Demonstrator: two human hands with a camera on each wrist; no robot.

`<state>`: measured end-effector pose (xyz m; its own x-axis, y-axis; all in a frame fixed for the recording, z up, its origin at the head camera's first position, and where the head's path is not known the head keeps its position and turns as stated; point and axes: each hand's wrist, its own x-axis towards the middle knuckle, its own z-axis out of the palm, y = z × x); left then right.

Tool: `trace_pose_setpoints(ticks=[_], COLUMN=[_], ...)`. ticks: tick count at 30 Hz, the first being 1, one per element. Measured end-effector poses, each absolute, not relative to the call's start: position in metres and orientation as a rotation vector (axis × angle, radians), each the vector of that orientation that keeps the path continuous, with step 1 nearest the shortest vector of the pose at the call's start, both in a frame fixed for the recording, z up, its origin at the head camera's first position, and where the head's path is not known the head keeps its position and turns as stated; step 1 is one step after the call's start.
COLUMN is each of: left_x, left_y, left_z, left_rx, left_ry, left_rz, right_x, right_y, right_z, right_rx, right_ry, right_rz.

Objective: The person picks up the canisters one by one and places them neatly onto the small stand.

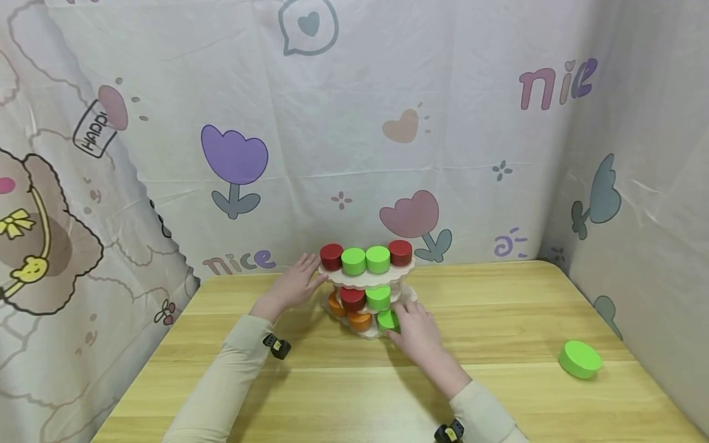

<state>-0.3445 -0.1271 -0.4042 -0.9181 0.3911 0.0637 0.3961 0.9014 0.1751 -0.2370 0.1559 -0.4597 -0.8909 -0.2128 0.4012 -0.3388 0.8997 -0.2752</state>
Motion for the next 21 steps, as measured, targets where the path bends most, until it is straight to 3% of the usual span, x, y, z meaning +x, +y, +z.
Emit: trace_pose_setpoints(ticks=[21], left_x=[-0.348], left_y=[-0.128], left_z=[-0.4077], left_rx=[-0.654], left_ry=[-3.015], left_rz=[-0.267], right_x=[-0.2384], right_y=[0.1557], right_z=[-0.4544], right_rx=[0.449], right_ry=[-2.569], right_rz=[0.559])
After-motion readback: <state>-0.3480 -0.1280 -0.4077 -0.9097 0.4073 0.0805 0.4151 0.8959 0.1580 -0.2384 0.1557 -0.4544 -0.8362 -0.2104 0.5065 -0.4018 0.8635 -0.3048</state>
